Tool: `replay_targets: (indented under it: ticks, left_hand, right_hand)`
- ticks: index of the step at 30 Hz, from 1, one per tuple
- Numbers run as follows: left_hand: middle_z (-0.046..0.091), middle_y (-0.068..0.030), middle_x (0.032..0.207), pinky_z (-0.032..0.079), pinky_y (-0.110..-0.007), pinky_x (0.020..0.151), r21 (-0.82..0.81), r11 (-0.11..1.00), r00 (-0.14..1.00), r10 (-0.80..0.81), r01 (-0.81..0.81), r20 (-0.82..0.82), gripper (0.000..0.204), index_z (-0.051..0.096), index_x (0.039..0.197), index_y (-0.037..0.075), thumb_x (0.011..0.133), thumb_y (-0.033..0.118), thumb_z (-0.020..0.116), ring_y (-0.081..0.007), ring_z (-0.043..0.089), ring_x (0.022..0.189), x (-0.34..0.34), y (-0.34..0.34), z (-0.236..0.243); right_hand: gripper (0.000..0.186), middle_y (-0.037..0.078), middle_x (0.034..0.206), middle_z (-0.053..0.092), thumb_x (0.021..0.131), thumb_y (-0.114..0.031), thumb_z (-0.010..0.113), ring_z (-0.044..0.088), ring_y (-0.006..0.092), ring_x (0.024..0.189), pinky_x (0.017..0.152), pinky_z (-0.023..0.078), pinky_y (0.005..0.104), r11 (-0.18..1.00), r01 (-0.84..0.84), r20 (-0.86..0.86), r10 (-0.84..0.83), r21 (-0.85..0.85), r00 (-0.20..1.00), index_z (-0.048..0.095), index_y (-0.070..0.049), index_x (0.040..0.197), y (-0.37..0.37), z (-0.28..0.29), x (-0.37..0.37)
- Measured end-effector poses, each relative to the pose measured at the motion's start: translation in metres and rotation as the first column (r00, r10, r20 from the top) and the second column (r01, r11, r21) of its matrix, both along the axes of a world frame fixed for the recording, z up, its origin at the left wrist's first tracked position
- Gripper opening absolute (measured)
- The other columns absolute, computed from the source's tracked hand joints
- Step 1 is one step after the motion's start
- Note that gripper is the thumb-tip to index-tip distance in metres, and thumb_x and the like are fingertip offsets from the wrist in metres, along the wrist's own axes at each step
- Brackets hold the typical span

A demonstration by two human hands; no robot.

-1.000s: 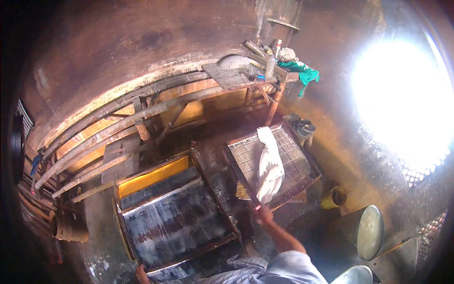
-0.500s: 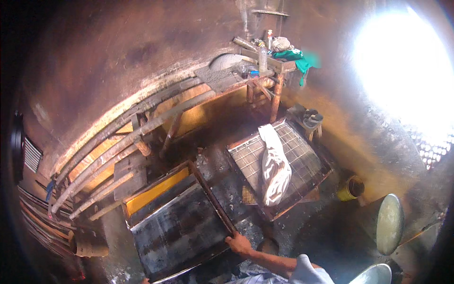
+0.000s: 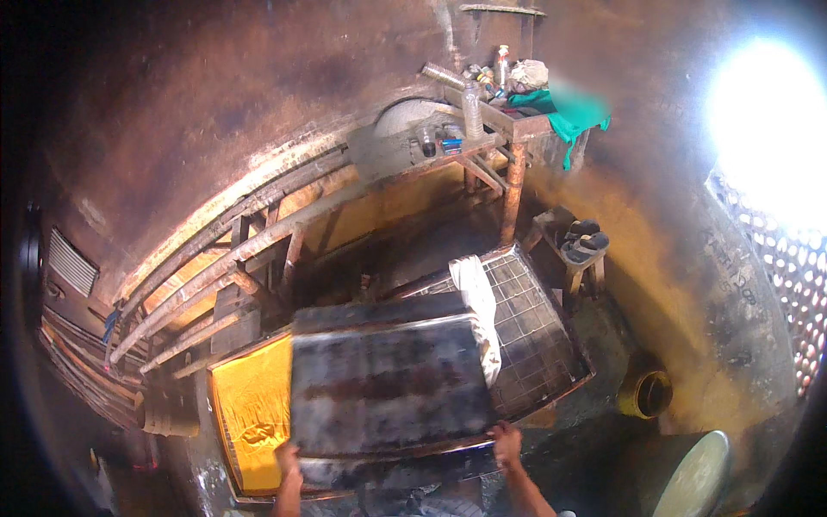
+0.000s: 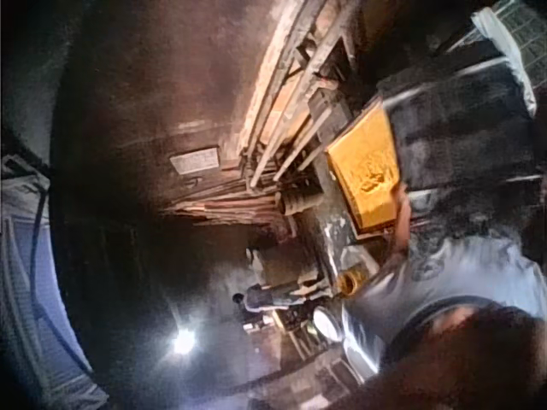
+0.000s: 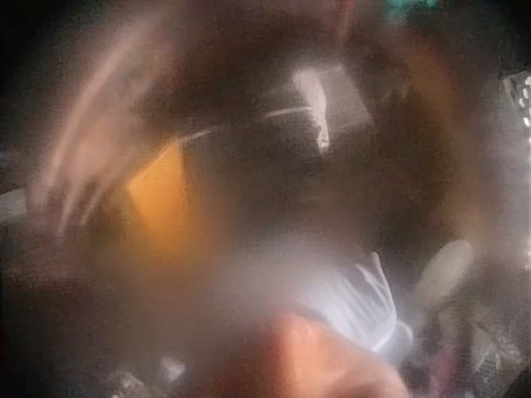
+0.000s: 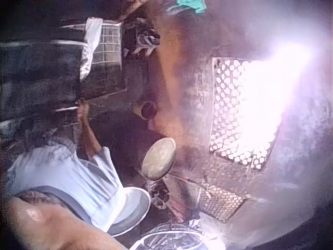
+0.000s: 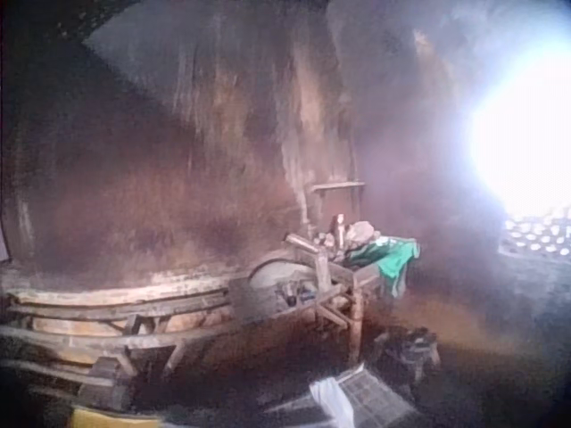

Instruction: The person handles a rectangular frame containing a white sheet, flips it, and removes the sheet. They then place a yellow cloth over a frame and later scoop a liquid mixture from a large metal vat into a smaller container using a ladle.

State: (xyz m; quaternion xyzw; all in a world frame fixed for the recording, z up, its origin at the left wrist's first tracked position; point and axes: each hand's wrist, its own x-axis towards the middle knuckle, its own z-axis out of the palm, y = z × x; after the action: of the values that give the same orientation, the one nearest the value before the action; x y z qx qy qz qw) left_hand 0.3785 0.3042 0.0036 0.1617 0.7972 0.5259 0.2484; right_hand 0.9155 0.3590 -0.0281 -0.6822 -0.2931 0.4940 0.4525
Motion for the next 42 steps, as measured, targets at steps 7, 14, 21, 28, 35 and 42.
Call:
replay_targets:
  ticks: [7,14,21,28,35,42]
  left_hand:
    - [0.065,-0.0192,0.084,0.046,-0.044,0.075,-0.308,0.749,0.753,-0.644,0.586,-0.135,0.032,0.066,0.080,0.002,0.071,0.031,0.056,-0.0367,0.061,0.081,0.184,0.194,-0.044]
    - [0.065,-0.0200,0.102,0.046,-0.045,0.083,-0.431,0.591,0.694,-0.709,0.682,0.125,0.048,0.066,0.095,0.003,0.070,0.043,0.056,-0.0379,0.060,0.100,0.227,0.232,-0.071]
    - [0.062,-0.0147,0.118,0.045,-0.030,0.090,0.256,0.640,0.487,-0.738,0.724,0.467,0.060,0.044,0.133,0.001,0.080,0.024,0.061,-0.0222,0.059,0.108,0.159,0.184,-0.096]
    - [0.059,-0.0133,0.101,0.043,-0.039,0.091,0.326,0.865,0.923,-0.340,0.382,-0.180,0.040,0.056,0.111,0.003,0.073,0.008,0.064,-0.0291,0.057,0.097,-0.036,0.069,-0.009]
    - [0.042,-0.0093,0.123,0.039,-0.047,0.086,-0.442,0.872,0.728,-0.442,0.211,-0.524,0.058,0.054,0.117,0.022,0.064,0.018,0.077,-0.0311,0.040,0.115,-0.241,-0.068,0.003]
    - [0.056,-0.0082,0.112,0.042,-0.046,0.081,-0.449,0.768,0.567,-0.641,0.457,-0.518,0.020,0.062,0.090,0.017,0.073,0.016,0.072,-0.0300,0.051,0.105,-0.315,-0.060,-0.039]
  right_hand:
    - [0.023,0.006,0.080,0.060,0.078,-0.022,0.057,0.054,0.0170,0.074,0.069,0.043,0.0345,0.979,0.200,0.196,-0.204,0.040,0.959,0.064,0.000,0.081,0.038,-0.003,0.175]
    - [0.036,0.008,0.081,0.060,0.078,-0.035,0.058,0.053,0.0226,0.076,0.071,0.044,0.0388,0.976,0.216,0.530,-0.183,0.001,0.828,0.065,0.000,0.088,0.038,-0.067,0.217]
    - [0.038,0.018,0.093,0.064,0.085,-0.031,0.056,0.058,0.0235,0.083,0.076,0.047,0.0415,0.940,0.130,0.421,-0.261,0.316,0.869,0.062,0.001,0.104,0.020,-0.078,0.141]
    - [0.027,0.014,0.099,0.062,0.085,-0.016,0.057,0.059,0.0256,0.089,0.079,0.048,0.0368,0.767,-0.436,0.500,0.175,0.471,0.848,0.061,-0.001,0.107,0.075,0.025,-0.191]
    - [0.027,0.013,0.102,0.053,0.080,-0.018,0.064,0.058,0.0337,0.086,0.071,0.049,0.0433,0.262,-0.965,0.867,0.486,-0.026,0.109,0.060,-0.007,0.105,0.029,0.056,-0.530]
    - [0.011,0.012,0.093,0.054,0.079,-0.010,0.063,0.060,0.0341,0.077,0.065,0.049,0.0445,0.033,-0.924,0.689,0.677,-0.381,-0.260,0.057,-0.007,0.087,0.057,0.022,-0.567]
